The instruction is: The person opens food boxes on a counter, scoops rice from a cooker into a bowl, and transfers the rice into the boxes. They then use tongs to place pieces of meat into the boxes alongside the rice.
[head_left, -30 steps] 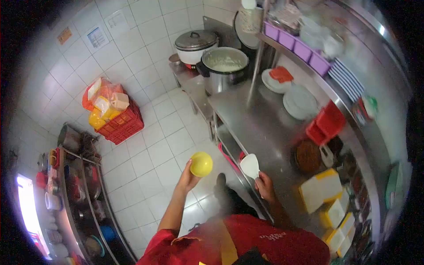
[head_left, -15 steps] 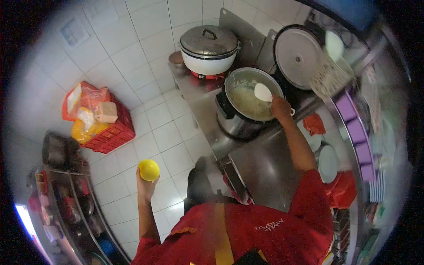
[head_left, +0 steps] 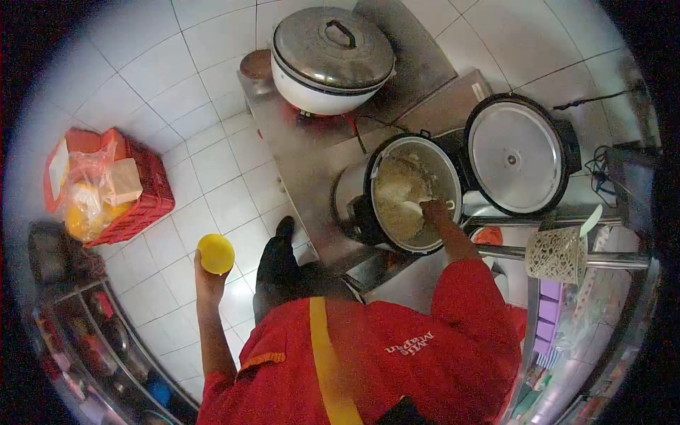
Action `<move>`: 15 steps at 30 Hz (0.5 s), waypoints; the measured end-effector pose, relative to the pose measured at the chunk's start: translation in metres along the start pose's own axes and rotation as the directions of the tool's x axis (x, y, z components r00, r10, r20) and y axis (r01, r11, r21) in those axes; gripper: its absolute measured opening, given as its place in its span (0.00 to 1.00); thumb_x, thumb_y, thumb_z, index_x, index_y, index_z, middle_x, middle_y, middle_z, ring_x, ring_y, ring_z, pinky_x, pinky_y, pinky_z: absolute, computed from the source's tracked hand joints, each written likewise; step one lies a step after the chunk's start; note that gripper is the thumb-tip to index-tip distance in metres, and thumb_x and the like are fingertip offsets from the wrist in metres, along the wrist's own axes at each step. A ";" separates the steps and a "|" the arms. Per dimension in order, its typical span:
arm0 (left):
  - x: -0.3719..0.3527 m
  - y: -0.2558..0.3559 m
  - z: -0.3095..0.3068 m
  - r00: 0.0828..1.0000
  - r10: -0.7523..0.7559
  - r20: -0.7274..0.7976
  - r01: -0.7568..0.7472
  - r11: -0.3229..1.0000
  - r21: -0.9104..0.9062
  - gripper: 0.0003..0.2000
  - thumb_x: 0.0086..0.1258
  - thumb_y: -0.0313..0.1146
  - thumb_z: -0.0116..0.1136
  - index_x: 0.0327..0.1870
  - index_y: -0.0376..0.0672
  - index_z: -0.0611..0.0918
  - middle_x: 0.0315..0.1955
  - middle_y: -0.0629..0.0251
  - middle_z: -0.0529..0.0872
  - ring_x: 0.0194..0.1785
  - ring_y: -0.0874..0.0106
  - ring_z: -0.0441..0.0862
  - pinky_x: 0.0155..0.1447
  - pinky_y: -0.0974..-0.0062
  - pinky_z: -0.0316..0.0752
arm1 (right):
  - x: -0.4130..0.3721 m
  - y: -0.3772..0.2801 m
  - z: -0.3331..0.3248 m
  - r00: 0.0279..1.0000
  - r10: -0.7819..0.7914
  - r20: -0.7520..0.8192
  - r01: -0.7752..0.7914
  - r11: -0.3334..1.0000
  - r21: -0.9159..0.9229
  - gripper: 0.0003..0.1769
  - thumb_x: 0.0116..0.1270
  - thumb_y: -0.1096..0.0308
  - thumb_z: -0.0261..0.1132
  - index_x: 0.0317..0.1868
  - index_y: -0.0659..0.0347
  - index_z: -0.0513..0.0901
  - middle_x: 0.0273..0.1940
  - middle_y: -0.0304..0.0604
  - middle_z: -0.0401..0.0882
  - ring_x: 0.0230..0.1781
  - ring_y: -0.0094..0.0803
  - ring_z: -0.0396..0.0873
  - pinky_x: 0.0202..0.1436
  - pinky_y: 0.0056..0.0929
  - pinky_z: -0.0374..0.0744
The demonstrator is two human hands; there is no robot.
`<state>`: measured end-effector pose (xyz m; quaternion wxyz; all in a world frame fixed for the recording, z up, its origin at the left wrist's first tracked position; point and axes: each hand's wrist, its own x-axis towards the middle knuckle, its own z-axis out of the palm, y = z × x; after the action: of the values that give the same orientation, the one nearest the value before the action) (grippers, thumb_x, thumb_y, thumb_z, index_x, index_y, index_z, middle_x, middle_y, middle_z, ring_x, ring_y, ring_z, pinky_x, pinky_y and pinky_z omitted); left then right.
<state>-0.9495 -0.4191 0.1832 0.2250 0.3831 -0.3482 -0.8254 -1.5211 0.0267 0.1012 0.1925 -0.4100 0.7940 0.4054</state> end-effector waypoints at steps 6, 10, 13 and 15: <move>0.034 0.008 0.005 0.986 -0.168 0.004 0.162 0.945 -0.282 0.23 0.74 0.45 0.50 0.66 0.50 0.63 0.60 0.60 0.72 0.64 0.66 0.70 0.64 0.54 0.70 | -0.007 -0.036 -0.007 0.973 -0.230 0.017 0.191 0.848 0.494 0.25 0.67 0.53 0.57 0.60 0.58 0.74 0.59 0.42 0.74 0.58 0.43 0.74 0.60 0.49 0.70; 0.046 0.016 0.030 0.992 -0.038 0.120 0.036 0.999 0.025 0.24 0.74 0.52 0.44 0.66 0.51 0.65 0.61 0.64 0.73 0.64 0.66 0.71 0.64 0.53 0.68 | 0.013 -0.069 0.043 0.948 -0.247 -0.201 0.318 0.763 0.562 0.25 0.72 0.54 0.51 0.63 0.58 0.71 0.66 0.41 0.66 0.63 0.43 0.69 0.63 0.48 0.70; 0.051 0.016 0.044 0.992 -0.087 0.096 0.093 0.994 -0.063 0.26 0.74 0.56 0.40 0.65 0.52 0.66 0.61 0.64 0.73 0.64 0.65 0.71 0.64 0.53 0.68 | 0.041 -0.082 0.061 0.911 -0.299 -0.285 0.394 0.834 0.387 0.25 0.74 0.55 0.48 0.65 0.59 0.70 0.68 0.42 0.64 0.65 0.42 0.68 0.62 0.44 0.73; 0.055 0.015 0.050 0.983 -0.176 0.050 0.182 0.970 -0.163 0.26 0.74 0.56 0.41 0.65 0.51 0.66 0.62 0.64 0.73 0.64 0.65 0.71 0.64 0.53 0.69 | 0.017 -0.098 -0.030 0.983 -0.182 -0.025 0.170 0.851 0.497 0.24 0.74 0.56 0.49 0.64 0.60 0.70 0.66 0.44 0.67 0.64 0.39 0.69 0.58 0.38 0.77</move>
<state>-1.0202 -0.4441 0.1919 0.1746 0.3781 -0.2460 -0.8752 -1.4514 -0.0387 0.0609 0.3368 -0.4131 0.8283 0.1729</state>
